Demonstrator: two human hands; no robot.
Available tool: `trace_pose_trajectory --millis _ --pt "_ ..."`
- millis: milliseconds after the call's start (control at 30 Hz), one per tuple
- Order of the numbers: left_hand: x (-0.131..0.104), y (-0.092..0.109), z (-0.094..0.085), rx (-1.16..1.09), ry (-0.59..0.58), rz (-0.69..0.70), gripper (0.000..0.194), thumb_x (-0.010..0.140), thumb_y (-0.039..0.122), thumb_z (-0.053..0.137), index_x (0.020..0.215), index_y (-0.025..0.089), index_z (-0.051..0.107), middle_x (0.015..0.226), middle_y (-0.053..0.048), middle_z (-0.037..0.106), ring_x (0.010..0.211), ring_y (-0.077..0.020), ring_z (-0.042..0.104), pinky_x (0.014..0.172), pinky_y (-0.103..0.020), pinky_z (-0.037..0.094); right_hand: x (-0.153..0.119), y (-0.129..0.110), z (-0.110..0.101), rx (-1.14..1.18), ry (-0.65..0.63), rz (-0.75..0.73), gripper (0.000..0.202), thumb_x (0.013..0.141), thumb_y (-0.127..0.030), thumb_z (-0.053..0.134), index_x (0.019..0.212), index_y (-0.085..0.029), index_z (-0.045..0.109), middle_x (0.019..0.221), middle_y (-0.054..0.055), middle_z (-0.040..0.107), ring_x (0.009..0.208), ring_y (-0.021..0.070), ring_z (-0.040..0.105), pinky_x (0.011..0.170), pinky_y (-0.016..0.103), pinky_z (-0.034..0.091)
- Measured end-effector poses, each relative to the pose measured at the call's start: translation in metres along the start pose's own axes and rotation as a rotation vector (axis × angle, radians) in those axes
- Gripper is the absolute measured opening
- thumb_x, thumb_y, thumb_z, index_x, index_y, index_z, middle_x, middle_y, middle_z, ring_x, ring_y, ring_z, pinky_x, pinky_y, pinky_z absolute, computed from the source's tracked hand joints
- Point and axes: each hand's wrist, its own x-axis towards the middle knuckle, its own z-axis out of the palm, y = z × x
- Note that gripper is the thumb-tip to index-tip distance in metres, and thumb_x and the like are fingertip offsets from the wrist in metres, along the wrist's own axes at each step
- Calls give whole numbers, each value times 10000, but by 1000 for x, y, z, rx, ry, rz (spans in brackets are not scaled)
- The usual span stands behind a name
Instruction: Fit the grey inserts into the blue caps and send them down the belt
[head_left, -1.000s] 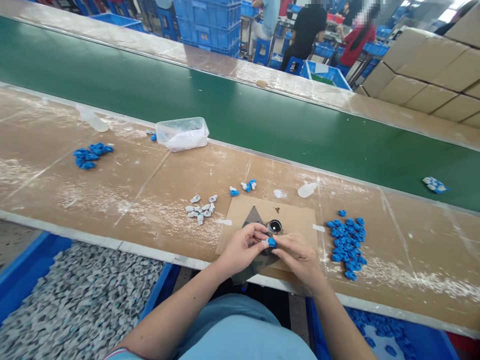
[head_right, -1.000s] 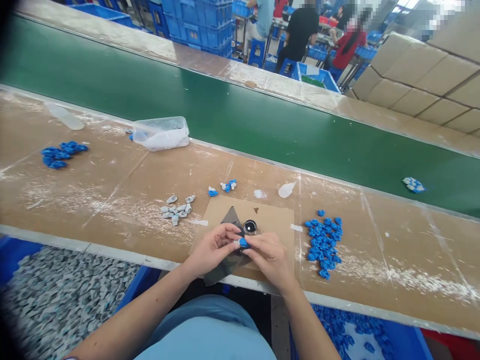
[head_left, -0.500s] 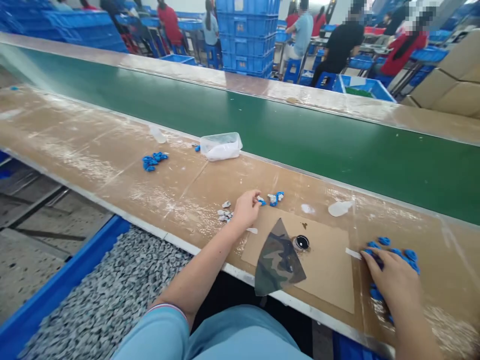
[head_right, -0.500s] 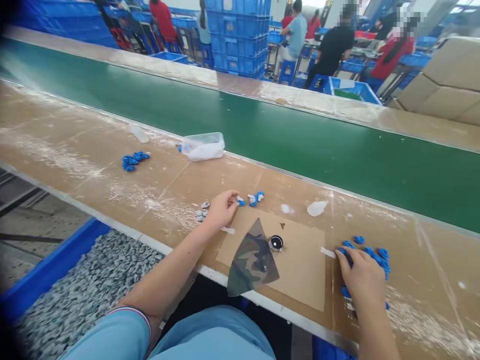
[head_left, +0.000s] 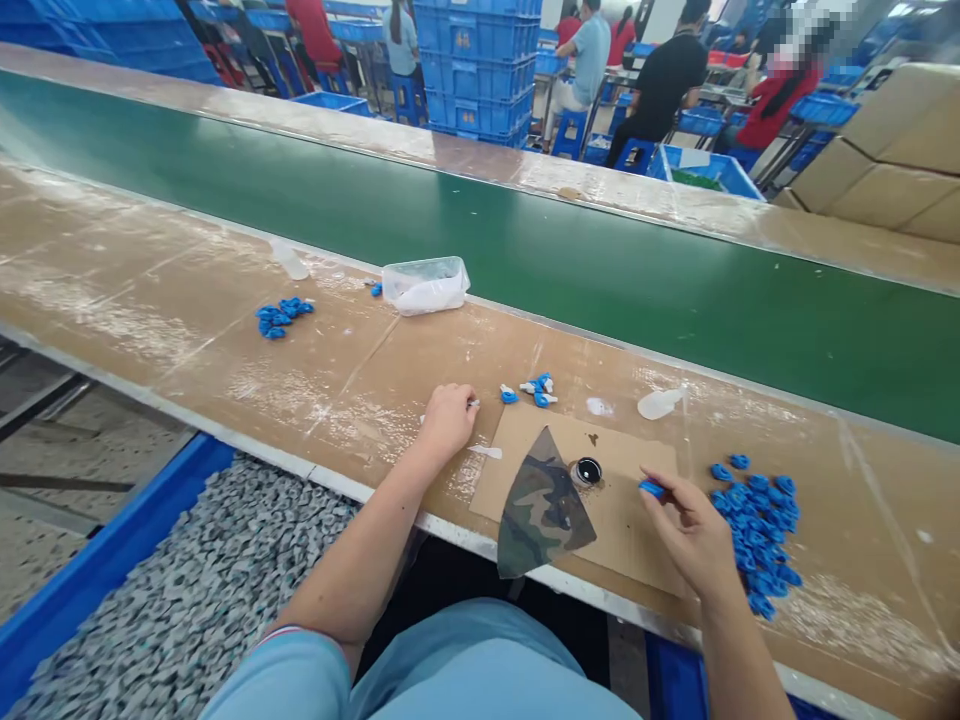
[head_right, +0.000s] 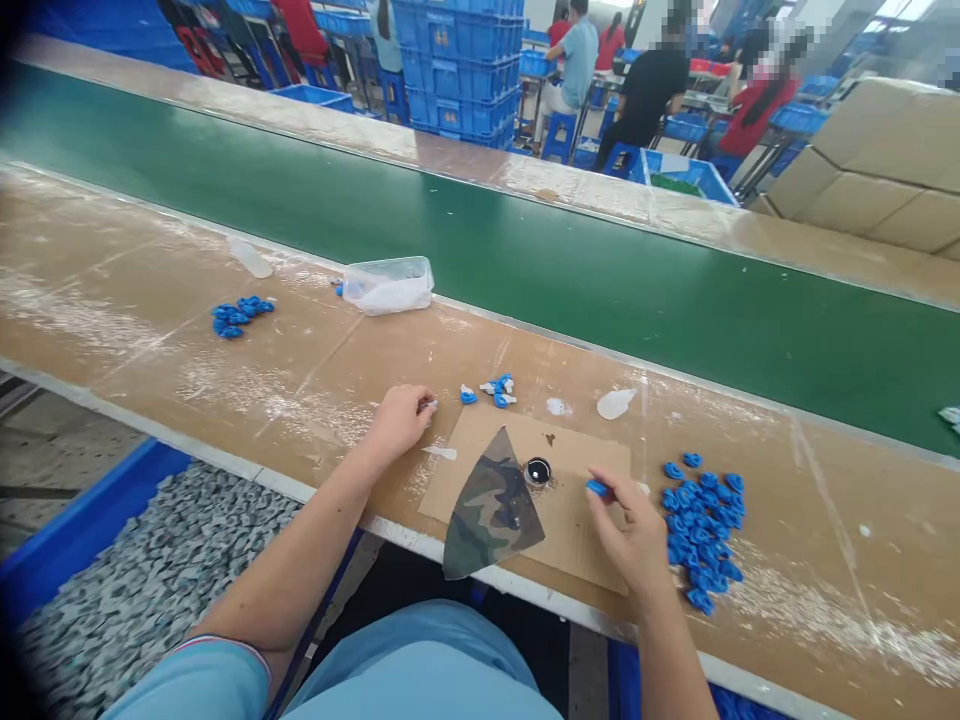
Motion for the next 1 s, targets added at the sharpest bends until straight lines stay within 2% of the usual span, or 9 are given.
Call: trace_pose_trajectory --millis 67,167,300,367,433,500,567,733,1000 --pt "4 -1 0 -9 -10 15 146 761 112 508 759 187 633 836 -111 639 874 -270 579 847 -406 443 0 -5 3 73 -21 8 201 840 -304 578 991 -224 682 877 71 702 741 176 651 687 317 549" --pt "3 -1 -5 -77 30 32 155 763 104 483 739 193 607 839 -104 614 883 -269 572 846 -409 445 0 -9 8 167 -7 39 175 835 -301 598 957 -226 696 879 73 699 776 179 665 672 306 570" --pt "-16 13 -14 -380 106 39 126 797 154 476 856 190 581 880 -68 614 881 -215 572 851 -368 455 1 -14 14 187 6 55 151 821 -310 624 916 -233 713 866 66 712 769 181 677 685 318 581" --pt "-32 26 -12 -638 34 31 152 814 222 502 939 193 585 901 -49 622 856 -181 577 818 -326 471 3 -18 17 153 0 52 143 819 -311 631 905 -243 723 874 60 731 781 190 685 719 342 581" --pt "-50 40 -3 -907 -116 -6 186 809 295 545 952 193 604 883 -36 632 824 -158 588 782 -295 484 5 -22 20 129 -7 45 139 820 -315 632 896 -252 730 882 52 744 804 200 693 751 361 579" --pt "-65 52 9 -1119 -269 -110 211 769 356 618 883 179 623 800 -22 633 761 -143 595 742 -280 492 7 -25 22 126 -25 26 143 830 -315 620 900 -260 732 894 43 751 821 203 700 757 359 582" --pt "-75 63 21 -1272 -352 -242 269 706 398 699 818 167 620 732 -5 623 700 -126 593 702 -264 493 9 -28 24 120 -47 1 152 842 -313 605 913 -268 732 908 37 754 831 203 705 757 353 584" --pt "-81 75 33 -1443 -422 -375 393 593 429 804 827 154 650 708 8 628 643 -95 584 645 -231 487 12 -32 24 80 -87 -53 161 857 -287 584 929 -284 727 913 22 754 835 203 710 746 347 591" --pt "-81 75 33 -1557 -438 -458 390 562 408 837 809 147 687 746 -18 673 684 -107 631 746 -263 509 10 -31 20 8 -98 -98 170 858 -274 585 954 -295 724 923 24 750 828 205 709 713 334 593"
